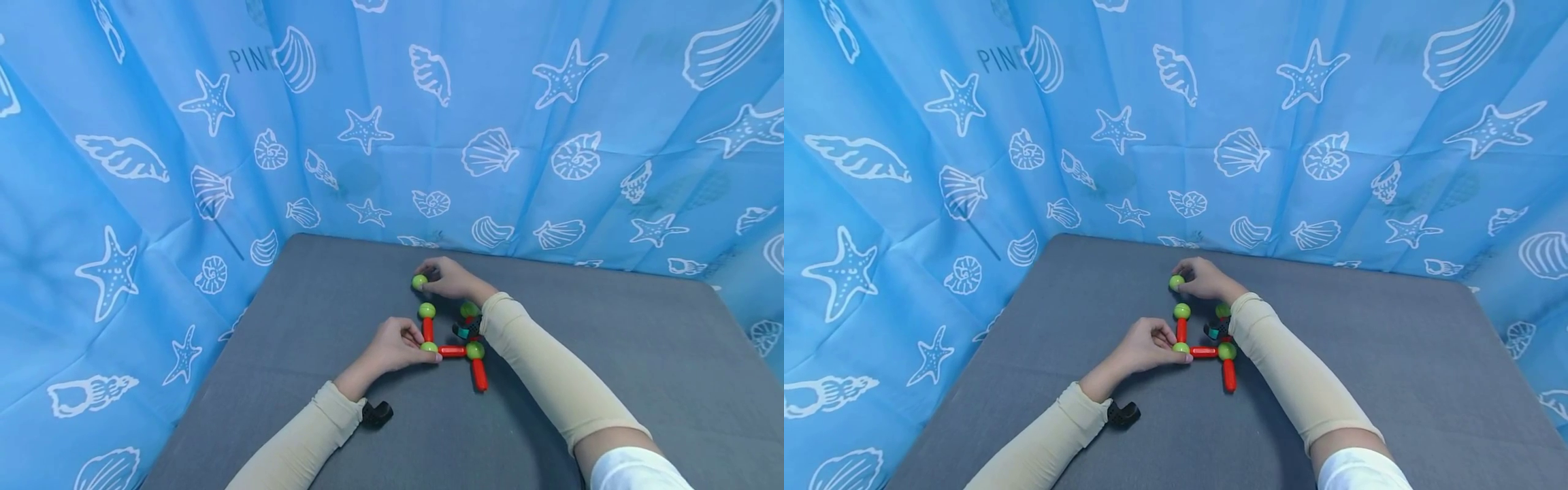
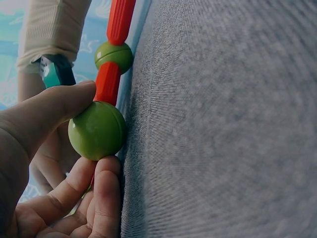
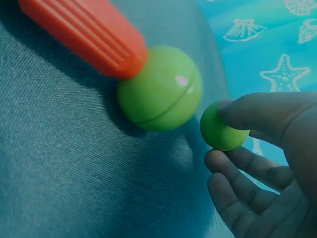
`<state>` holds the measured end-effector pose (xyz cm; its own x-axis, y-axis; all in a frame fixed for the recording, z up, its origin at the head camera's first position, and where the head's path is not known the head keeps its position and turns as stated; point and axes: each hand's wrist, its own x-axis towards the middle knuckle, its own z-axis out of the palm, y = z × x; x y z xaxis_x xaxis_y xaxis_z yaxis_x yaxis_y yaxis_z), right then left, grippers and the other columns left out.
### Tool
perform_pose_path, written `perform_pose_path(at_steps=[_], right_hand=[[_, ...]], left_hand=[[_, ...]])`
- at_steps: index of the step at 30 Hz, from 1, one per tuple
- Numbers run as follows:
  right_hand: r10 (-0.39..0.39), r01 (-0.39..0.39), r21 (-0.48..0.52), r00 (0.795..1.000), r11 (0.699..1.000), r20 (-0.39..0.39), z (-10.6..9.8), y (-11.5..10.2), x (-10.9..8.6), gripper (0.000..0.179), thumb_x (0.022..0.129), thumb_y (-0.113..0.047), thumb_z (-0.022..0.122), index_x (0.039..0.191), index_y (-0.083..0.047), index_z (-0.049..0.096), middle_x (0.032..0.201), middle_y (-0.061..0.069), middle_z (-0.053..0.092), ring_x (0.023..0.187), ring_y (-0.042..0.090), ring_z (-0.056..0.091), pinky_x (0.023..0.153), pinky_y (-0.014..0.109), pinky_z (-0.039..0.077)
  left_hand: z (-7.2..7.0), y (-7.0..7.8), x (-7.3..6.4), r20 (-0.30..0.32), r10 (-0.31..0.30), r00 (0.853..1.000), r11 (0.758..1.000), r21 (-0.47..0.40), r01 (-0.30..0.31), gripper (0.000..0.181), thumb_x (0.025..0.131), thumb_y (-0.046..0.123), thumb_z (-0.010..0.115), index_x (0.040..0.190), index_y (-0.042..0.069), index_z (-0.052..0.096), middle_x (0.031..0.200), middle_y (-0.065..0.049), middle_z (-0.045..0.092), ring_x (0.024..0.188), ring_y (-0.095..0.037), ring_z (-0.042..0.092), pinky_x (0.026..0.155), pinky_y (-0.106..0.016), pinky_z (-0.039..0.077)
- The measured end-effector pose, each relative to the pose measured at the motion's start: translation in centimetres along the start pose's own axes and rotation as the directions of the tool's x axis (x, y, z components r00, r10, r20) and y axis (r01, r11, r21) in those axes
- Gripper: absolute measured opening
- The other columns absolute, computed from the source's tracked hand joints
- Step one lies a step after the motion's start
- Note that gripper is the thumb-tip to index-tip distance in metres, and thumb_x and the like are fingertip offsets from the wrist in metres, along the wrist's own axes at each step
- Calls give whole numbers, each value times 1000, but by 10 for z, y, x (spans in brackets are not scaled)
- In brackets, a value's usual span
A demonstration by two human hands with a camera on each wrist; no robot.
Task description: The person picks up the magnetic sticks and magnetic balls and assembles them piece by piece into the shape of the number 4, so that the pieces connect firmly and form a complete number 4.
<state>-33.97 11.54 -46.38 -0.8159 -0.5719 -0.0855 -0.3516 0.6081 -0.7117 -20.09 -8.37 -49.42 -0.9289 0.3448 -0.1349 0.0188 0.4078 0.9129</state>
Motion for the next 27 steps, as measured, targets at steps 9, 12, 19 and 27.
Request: perform_pose_path(at_steps=[9,12,19,27], right_hand=[[-22,33,124,996,992,-87,-14,-6,-25,37,102,-16,73,136,-3,67,134,20,67,122,41,67,101,54,57],[-34,51,144,992,988,-119,-19,-7,-39,36,102,-20,74,135,-6,68,134,18,67,120,39,68,100,54,56],[-77,109,182,982,977,-175,-27,-7,-80,35,101,-20,75,133,-9,68,129,13,70,113,32,71,94,44,59],[-105,142,212,978,967,-179,-13,-3,-134,32,98,-16,78,128,-11,70,123,10,72,106,27,71,86,30,60]], left_hand=[[1,-3,1,-10,9,1000,1000,-10,-9,34,79,30,96,88,11,70,82,2,67,73,-11,65,66,-27,53],[0,-4,1,-11,18,1000,1000,-6,-18,34,79,31,96,89,10,71,82,2,68,73,-11,65,66,-27,54],[2,-5,2,-19,26,999,1000,9,-26,35,78,33,97,89,11,71,82,2,70,73,-11,66,67,-27,55],[3,-5,0,-25,31,999,999,8,-31,35,78,32,97,88,11,70,80,1,69,71,-12,66,66,-28,55]])
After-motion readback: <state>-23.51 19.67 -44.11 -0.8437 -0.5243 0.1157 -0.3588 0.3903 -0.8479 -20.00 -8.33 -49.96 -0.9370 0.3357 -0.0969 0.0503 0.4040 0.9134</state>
